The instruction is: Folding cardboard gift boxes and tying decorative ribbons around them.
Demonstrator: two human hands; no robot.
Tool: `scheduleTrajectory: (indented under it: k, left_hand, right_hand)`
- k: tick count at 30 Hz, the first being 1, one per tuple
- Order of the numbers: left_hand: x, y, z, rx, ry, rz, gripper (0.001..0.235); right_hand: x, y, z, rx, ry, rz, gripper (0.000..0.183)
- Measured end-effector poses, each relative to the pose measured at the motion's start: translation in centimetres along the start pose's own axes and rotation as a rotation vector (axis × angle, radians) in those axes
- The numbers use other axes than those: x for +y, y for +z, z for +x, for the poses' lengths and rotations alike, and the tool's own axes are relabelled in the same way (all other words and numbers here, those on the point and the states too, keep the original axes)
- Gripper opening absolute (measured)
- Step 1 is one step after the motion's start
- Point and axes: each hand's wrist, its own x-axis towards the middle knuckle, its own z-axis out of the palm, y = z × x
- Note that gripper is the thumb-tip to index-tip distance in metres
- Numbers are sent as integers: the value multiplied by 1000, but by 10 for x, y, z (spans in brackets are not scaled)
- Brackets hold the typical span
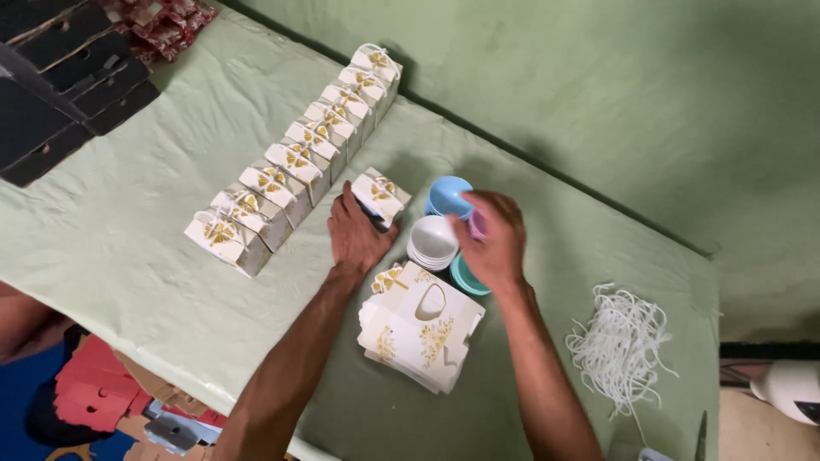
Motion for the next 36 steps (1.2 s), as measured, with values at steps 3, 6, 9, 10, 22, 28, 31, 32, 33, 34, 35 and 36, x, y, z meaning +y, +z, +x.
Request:
scheduleTrajectory:
  k: [3,6,9,10,22,28,31,32,33,34,35,36]
  left_hand:
    - [5,4,9,13,13,-20,121]
    - [-6,23,22,28,25,1,118]
    - [-3,24,33,2,16,-26,113]
    - [-5,24,36,-5,11,-21,113]
    - [10,45,78,-215,60,103,107]
    - [3,59,80,-179,119,140,88]
    - [1,62,80,-165,143,144,76]
    - [1,61,80,-168,137,152,72]
    - [2,61,80,-172,135,160,68]
    - [3,61,77,-175,136,158,68]
    - [4,61,78,-181,124,160,68]
    - [6,59,79,-188,113,162,69]
  right_hand:
    - [-3,49,21,-390,1,-314,66]
    - [3,82,37,-701,151,-469,79]
    - [36,111,36,-727,122,-558,69]
    - [30,112,43,-733,128,-554,69]
    - [74,116,99,-831,325,-603,47]
    - [91,121,124,-833,399,-569,40]
    - [101,126,127,-786,492,-467,41]
    - [106,127,128,-763,523,-416,44]
    - [111,128,128,-737,556,-365,47]
    - [113,128,125,-737,559,-368,47]
    - [115,129,126,-727,579,-332,54]
    - [116,130,128,-717,599,-296,61]
